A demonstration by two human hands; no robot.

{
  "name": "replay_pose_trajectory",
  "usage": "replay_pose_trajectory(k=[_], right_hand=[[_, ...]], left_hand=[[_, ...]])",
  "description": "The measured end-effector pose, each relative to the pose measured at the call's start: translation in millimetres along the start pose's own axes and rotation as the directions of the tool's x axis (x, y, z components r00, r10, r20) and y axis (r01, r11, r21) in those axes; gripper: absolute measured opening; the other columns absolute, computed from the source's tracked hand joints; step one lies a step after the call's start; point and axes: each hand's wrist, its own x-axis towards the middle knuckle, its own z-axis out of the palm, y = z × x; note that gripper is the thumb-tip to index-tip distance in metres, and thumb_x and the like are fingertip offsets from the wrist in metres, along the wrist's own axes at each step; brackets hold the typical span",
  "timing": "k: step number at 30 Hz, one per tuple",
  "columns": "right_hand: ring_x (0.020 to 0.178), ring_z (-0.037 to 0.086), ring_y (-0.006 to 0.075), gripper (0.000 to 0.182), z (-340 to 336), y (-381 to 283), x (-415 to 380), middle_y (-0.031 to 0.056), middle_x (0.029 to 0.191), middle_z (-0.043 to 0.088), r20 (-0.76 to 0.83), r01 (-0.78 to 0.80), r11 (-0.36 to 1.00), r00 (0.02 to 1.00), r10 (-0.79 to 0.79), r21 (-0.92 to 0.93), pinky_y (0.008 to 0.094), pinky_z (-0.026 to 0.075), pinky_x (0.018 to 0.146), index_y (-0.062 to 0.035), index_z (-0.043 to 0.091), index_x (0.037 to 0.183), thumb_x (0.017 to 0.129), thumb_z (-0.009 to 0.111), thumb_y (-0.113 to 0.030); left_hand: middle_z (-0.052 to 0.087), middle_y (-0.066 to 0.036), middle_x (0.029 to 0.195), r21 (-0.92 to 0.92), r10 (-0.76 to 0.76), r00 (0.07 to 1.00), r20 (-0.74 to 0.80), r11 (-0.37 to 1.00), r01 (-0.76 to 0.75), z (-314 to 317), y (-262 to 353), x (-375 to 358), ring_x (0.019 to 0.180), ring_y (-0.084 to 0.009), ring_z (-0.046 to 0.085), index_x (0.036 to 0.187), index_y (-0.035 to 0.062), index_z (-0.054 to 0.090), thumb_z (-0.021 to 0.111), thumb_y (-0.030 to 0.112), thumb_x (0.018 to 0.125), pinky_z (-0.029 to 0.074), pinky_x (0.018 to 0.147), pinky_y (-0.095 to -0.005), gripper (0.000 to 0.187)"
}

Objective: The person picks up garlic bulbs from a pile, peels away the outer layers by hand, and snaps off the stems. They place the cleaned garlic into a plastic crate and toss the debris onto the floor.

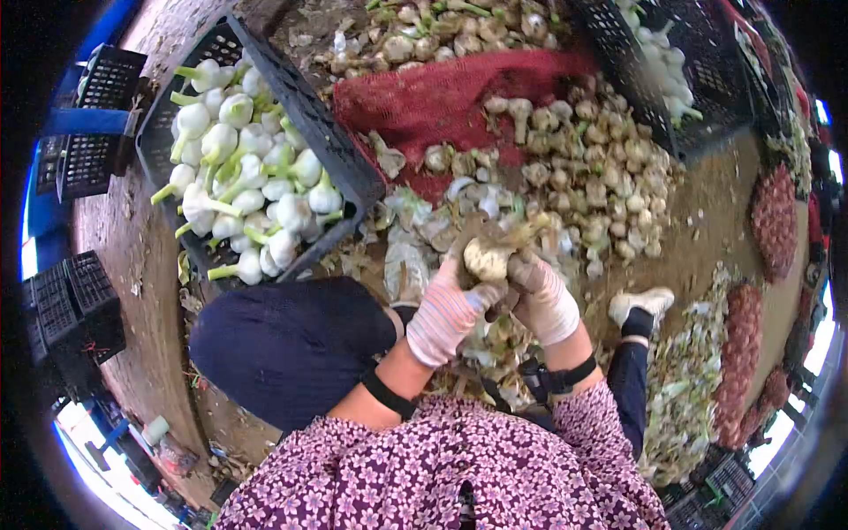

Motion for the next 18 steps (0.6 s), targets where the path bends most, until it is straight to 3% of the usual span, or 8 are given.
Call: replay_pose_trajectory(k=[5, 6, 7, 8, 9, 12, 16, 18], right_hand=[[0.099, 0.061, 0.0159, 0.050, 0.7, 7.7, -66.0, 0.0049, 0.111, 0.066, -0.219, 0.137, 0.971, 0.959, -0.179, -0.194, 0.0283, 0.049, 0.084, -0.0017, 0.059, 0.127, 0.091, 0.066, -0.036], [0.097, 0.061, 0.0153, 0.048, 15.1, 4.1, -74.1, 0.0043, 0.110, 0.067, -0.222, 0.225, 0.944, 0.934, -0.279, -0.239, 0.0285, 0.048, 0.085, -0.0018, 0.060, 0.124, 0.092, 0.066, -0.037], [0.096, 0.060, 0.0148, 0.047, 26.5, 3.3, -79.7, 0.0038, 0.108, 0.067, -0.221, 0.309, 0.908, 0.900, -0.375, -0.284, 0.0286, 0.047, 0.086, -0.0019, 0.062, 0.122, 0.092, 0.066, -0.038], [0.097, 0.060, 0.0142, 0.044, 32.2, 5.2, -79.9, 0.0028, 0.108, 0.067, -0.211, 0.348, 0.847, 0.865, -0.455, -0.401, 0.0280, 0.046, 0.088, -0.0018, 0.065, 0.117, 0.093, 0.066, -0.039], [0.098, 0.060, 0.0139, 0.043, 35.7, 3.6, -88.3, 0.0030, 0.108, 0.067, -0.238, 0.295, 0.868, 0.881, -0.409, -0.399, 0.0280, 0.046, 0.088, -0.0018, 0.065, 0.117, 0.092, 0.067, -0.037], [0.096, 0.061, 0.0125, 0.039, 37.6, 10.9, -99.7, 0.0028, 0.105, 0.068, -0.214, 0.356, 0.896, 0.884, -0.415, -0.266, 0.0275, 0.047, 0.085, -0.0023, 0.065, 0.116, 0.092, 0.067, -0.033], [0.091, 0.061, 0.0104, 0.032, 31.1, 20.1, -118.7, 0.0023, 0.101, 0.068, -0.239, 0.286, 0.929, 0.909, -0.340, -0.235, 0.0265, 0.048, 0.082, -0.0029, 0.066, 0.116, 0.092, 0.064, -0.024], [0.090, 0.061, 0.0098, 0.030, 26.4, 22.2, -128.9, 0.0021, 0.099, 0.069, -0.245, 0.265, 0.935, 0.915, -0.321, -0.236, 0.0262, 0.048, 0.081, -0.0032, 0.066, 0.116, 0.092, 0.063, -0.021]], left_hand=[[0.054, -0.009, 0.132, 0.123, 0.029, 0.990, 0.138, 0.991, -0.046, 16.5, -0.8, -18.6, 0.123, -0.0219, 0.052, 0.141, 0.0083, 0.042, 0.082, 0.003, 0.069, 0.043, 0.103, -0.0362, 0.083], [0.055, -0.012, 0.131, 0.465, 0.277, 0.922, 0.271, 0.801, -0.378, 14.9, -2.8, -20.7, 0.121, -0.0262, 0.054, 0.139, 0.0086, 0.045, 0.077, -0.002, 0.068, 0.045, 0.102, -0.0370, 0.079], [0.056, -0.015, 0.129, 0.664, 0.429, 0.770, 0.472, 0.402, -0.630, 15.0, -6.6, -23.5, 0.119, -0.0305, 0.057, 0.138, 0.0089, 0.047, 0.072, -0.008, 0.067, 0.046, 0.100, -0.0378, 0.077], [0.055, -0.019, 0.130, 0.652, 0.450, 0.755, 0.477, 0.395, -0.647, 20.4, -7.2, -27.2, 0.120, -0.0369, 0.056, 0.131, 0.0118, 0.054, 0.073, -0.008, 0.065, 0.047, 0.100, -0.0391, 0.072], [0.055, -0.019, 0.130, 0.642, 0.453, 0.744, 0.492, 0.389, -0.661, 23.5, -6.4, -31.9, 0.120, -0.0369, 0.056, 0.131, 0.0118, 0.054, 0.073, -0.008, 0.065, 0.047, 0.100, -0.0391, 0.072], [0.057, -0.018, 0.127, 0.647, 0.433, 0.684, 0.587, 0.257, -0.718, 23.6, -0.6, -39.3, 0.118, -0.0371, 0.057, 0.133, 0.0126, 0.052, 0.073, -0.007, 0.066, 0.049, 0.098, -0.0393, 0.072], [0.057, -0.016, 0.128, 0.632, 0.411, 0.670, 0.618, 0.248, -0.734, 25.9, -0.1, -54.2, 0.117, -0.0321, 0.058, 0.133, 0.0105, 0.052, 0.075, -0.008, 0.067, 0.049, 0.097, -0.0385, 0.072], [0.058, -0.009, 0.123, 0.579, 0.299, 0.800, 0.521, 0.565, -0.588, 28.9, -1.9, -62.7, 0.116, -0.0212, 0.057, 0.137, 0.0093, 0.048, 0.076, -0.011, 0.066, 0.047, 0.099, -0.0341, 0.079]])
